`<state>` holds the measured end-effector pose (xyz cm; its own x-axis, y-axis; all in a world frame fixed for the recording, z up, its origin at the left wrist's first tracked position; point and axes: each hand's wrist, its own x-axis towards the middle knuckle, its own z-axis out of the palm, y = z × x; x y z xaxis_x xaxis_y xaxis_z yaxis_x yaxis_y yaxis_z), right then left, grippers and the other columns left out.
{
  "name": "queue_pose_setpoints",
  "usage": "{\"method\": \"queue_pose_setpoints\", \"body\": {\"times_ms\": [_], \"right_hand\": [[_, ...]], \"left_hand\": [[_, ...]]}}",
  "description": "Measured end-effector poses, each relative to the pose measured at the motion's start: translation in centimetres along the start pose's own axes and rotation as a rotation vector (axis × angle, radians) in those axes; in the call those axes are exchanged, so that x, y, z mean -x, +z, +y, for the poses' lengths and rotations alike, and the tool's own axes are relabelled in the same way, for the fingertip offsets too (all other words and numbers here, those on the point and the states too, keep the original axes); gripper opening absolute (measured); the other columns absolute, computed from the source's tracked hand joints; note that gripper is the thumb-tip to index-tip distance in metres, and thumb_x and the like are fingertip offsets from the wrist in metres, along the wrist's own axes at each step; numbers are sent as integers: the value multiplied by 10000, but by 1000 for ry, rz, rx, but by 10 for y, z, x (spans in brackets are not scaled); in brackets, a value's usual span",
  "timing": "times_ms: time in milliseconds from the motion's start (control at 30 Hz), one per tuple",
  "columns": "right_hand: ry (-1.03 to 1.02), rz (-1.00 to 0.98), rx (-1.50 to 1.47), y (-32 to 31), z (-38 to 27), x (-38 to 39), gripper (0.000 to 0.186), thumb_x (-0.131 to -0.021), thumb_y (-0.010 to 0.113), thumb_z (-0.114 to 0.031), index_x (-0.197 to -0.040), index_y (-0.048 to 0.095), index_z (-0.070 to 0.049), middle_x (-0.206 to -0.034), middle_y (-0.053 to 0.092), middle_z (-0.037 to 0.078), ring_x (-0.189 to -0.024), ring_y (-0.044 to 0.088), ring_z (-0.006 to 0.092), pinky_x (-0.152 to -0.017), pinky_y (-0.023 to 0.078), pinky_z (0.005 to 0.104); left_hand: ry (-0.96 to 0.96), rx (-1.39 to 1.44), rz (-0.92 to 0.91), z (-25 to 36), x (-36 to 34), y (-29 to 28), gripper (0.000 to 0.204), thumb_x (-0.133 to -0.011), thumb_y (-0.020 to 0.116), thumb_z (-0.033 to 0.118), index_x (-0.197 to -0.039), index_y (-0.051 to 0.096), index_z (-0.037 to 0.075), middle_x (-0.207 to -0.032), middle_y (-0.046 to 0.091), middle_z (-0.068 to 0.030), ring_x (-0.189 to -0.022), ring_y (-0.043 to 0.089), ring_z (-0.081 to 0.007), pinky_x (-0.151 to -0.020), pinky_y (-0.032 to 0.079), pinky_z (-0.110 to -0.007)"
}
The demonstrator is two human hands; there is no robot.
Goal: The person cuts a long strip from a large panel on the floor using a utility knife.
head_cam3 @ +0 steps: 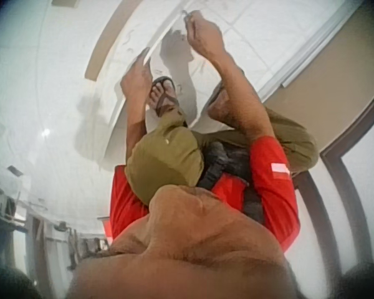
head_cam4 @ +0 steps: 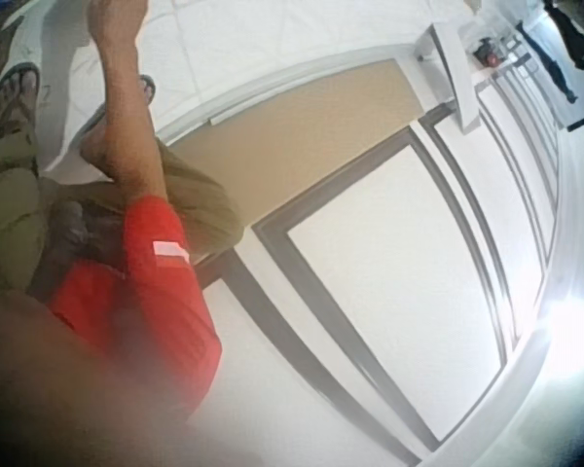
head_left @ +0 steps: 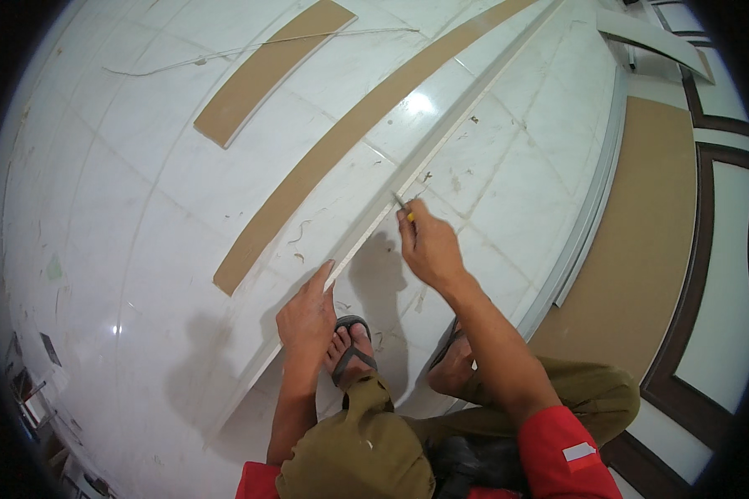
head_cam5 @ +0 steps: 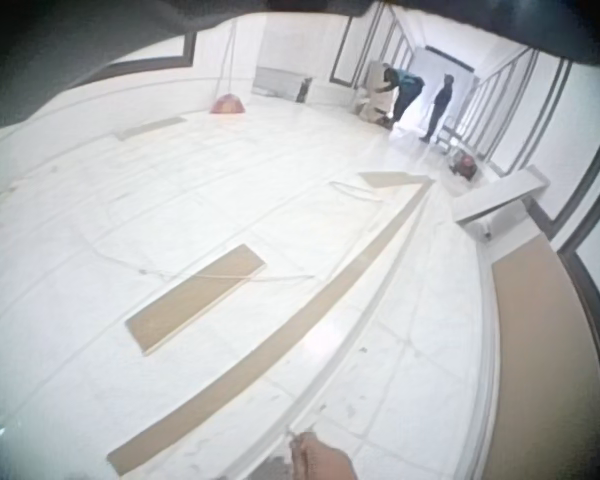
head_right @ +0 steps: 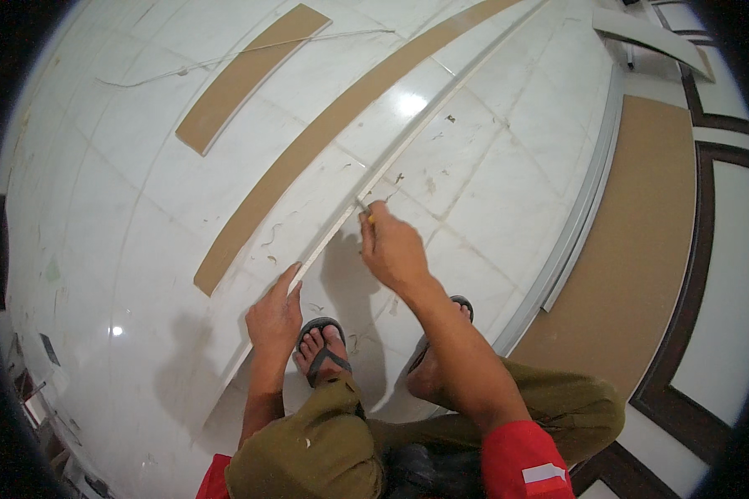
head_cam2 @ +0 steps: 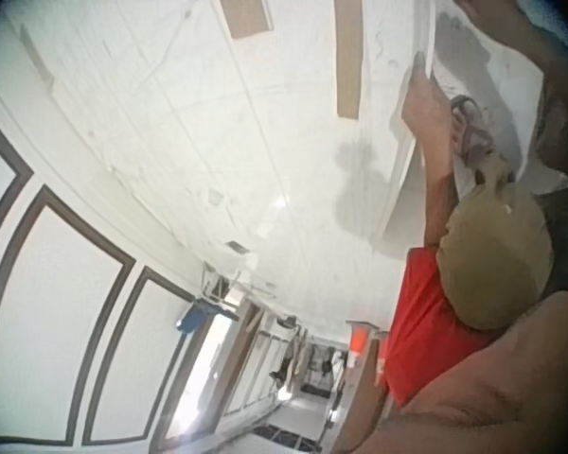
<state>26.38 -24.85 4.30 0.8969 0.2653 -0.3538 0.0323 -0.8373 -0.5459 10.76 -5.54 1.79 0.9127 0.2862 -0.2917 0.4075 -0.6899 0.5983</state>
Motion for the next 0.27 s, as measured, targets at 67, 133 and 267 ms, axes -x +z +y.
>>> {"method": "queue_pose_setpoints", "body": {"times_ms": [67,133,267], "right_hand": [[-53,16,30,12,4,6,198,-1096,583,-225,-1113,502,-46,-821,697,263,-784,696,512,-695,543,604],[-127,-24,42,30,0,25,196,-1097,581,-216,-1098,498,-38,-833,698,276,-769,688,521,-684,542,605],[-88,-103,-3,36,-8,42,209,-1104,570,-234,-1096,496,-39,-871,703,297,-769,693,538,-692,554,608]], "left_hand": [[-4,-7,-10,0,-1,1,391,-1040,691,218,-1428,688,267,-1054,791,-165,-893,759,-412,-733,592,-503],[-8,-15,-21,-2,0,1,395,-1038,695,221,-1430,688,266,-1049,792,-167,-890,759,-415,-731,592,-503],[5,-47,-25,-5,0,-1,422,-1035,705,237,-1455,672,266,-1082,794,-173,-907,764,-413,-741,598,-504]]}}
